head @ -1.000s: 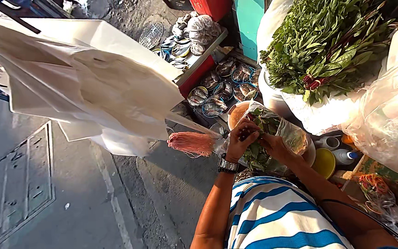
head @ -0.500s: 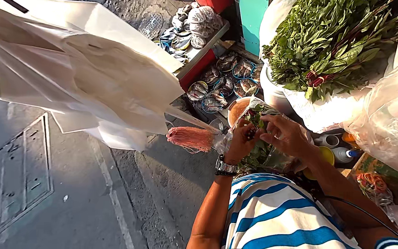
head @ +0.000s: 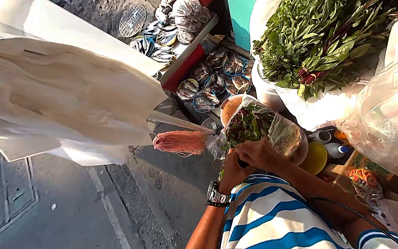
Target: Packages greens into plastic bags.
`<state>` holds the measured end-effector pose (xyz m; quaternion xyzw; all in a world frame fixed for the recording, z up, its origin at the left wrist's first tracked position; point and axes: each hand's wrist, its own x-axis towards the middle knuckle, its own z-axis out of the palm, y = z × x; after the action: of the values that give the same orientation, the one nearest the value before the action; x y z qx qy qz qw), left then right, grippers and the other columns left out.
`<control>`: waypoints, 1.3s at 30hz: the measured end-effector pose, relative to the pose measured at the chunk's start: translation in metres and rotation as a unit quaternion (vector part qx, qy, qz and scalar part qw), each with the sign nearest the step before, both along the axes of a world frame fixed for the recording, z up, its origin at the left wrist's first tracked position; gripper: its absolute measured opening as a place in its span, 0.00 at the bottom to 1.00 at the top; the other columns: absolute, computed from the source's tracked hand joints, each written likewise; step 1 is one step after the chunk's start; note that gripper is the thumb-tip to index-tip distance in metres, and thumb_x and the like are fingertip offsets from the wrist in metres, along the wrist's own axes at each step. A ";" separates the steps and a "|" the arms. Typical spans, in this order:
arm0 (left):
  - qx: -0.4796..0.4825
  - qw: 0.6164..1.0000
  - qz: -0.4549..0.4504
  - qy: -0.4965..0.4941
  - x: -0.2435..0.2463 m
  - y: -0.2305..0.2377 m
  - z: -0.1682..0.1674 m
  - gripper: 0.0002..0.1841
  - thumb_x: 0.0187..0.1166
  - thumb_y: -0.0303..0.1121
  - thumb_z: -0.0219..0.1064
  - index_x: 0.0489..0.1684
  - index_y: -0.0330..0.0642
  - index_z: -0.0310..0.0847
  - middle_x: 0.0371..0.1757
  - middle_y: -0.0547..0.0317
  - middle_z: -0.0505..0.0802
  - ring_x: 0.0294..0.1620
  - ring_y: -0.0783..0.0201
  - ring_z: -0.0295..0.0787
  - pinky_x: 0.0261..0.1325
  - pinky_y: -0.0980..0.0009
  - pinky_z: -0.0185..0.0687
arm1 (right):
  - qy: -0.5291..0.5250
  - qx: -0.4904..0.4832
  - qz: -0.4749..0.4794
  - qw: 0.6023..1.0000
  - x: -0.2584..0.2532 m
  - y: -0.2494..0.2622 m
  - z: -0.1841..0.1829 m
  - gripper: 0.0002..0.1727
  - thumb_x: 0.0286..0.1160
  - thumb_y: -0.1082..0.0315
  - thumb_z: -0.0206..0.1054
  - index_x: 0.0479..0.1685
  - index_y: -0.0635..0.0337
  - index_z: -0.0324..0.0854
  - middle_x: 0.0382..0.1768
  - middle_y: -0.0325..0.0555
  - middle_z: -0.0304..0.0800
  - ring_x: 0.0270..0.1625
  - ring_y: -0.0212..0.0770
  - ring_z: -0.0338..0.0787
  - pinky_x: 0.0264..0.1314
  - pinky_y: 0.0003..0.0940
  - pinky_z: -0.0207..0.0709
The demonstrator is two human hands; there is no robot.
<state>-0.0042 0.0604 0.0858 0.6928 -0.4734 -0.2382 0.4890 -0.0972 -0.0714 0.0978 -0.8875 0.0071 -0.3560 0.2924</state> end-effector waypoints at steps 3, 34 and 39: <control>-0.075 0.995 0.063 0.012 -0.007 0.009 -0.019 0.14 0.66 0.37 0.77 0.37 0.35 0.86 0.35 0.67 0.93 0.43 0.82 0.89 0.54 0.78 0.85 | 0.053 0.101 0.058 0.992 0.008 0.009 0.002 0.23 0.88 0.52 0.59 0.30 0.63 0.81 0.16 0.45 0.78 0.17 0.40 0.81 0.17 0.35 0.71; -0.228 0.845 0.163 0.455 0.067 0.005 -0.003 0.14 0.78 0.40 0.73 0.53 0.42 0.86 0.25 0.55 0.92 0.27 0.61 0.93 0.41 0.63 0.93 | 0.100 0.427 -0.026 0.898 0.012 -0.061 -0.053 0.08 0.71 0.68 0.74 0.43 0.64 0.90 0.40 0.42 0.88 0.39 0.27 0.87 0.44 0.22 0.85; -0.192 0.869 0.170 0.424 0.060 -0.010 0.000 0.25 0.72 0.40 0.79 0.66 0.40 0.85 0.39 0.55 0.94 0.37 0.63 0.93 0.46 0.64 0.93 | 0.061 0.403 0.034 0.912 0.017 -0.039 -0.024 0.08 0.73 0.68 0.73 0.42 0.65 0.90 0.38 0.40 0.87 0.40 0.25 0.87 0.44 0.19 0.85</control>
<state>0.0558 0.0500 0.0854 0.4875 -0.1324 -0.3267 0.7988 -0.0806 -0.1108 0.0742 -0.7138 0.1379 -0.2580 0.6364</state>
